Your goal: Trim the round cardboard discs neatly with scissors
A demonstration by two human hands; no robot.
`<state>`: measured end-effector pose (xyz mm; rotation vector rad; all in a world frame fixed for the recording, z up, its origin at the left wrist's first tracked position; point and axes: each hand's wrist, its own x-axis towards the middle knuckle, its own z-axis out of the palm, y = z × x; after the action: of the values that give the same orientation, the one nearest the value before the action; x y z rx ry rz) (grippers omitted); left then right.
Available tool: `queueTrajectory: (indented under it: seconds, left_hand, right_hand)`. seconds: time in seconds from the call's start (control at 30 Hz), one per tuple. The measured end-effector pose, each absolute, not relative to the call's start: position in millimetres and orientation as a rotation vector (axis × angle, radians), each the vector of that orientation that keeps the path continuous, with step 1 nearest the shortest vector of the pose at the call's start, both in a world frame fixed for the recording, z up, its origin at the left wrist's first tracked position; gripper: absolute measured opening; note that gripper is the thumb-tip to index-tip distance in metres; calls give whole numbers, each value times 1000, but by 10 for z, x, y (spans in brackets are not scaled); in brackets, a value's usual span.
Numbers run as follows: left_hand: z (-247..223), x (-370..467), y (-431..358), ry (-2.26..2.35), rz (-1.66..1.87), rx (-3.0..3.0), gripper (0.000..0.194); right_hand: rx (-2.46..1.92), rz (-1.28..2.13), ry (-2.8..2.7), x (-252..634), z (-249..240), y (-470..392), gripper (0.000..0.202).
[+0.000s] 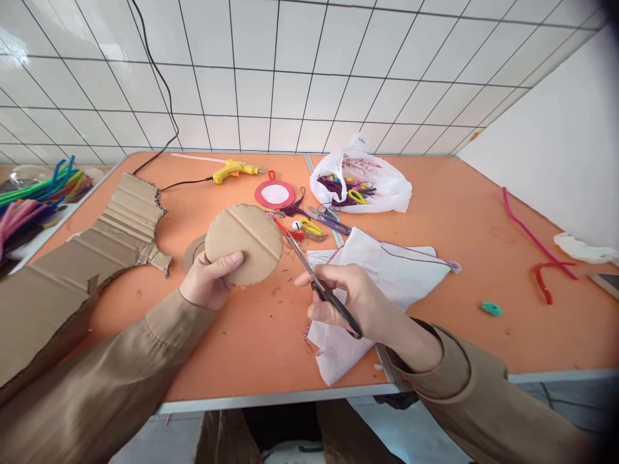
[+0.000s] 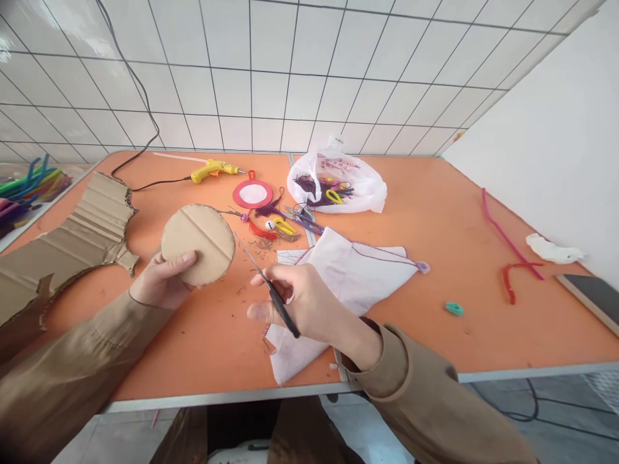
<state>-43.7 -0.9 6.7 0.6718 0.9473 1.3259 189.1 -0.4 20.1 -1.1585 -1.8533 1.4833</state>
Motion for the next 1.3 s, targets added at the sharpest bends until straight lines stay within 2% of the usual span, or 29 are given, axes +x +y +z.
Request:
queueTrajectory:
  seconds: [0.47, 0.7, 1.03, 1.3]
  left_hand:
    - [-24, -484, -35, 1009, 1150, 924, 38]
    - [-45, -484, -52, 1013, 1069, 922, 32]
    - [-21, -485, -52, 980, 1047, 941, 39]
    - [-4, -493, -66, 1001, 1021, 930, 31]
  right_hand:
    - [-1123, 1455, -1848, 1901, 206, 21, 51]
    - [-1057, 1365, -1910, 1928, 161, 43, 47]
    - [-990, 1452, -1892, 1919, 172, 44, 49]
    - [-1050, 1431, -1871, 1925, 182, 27, 48]
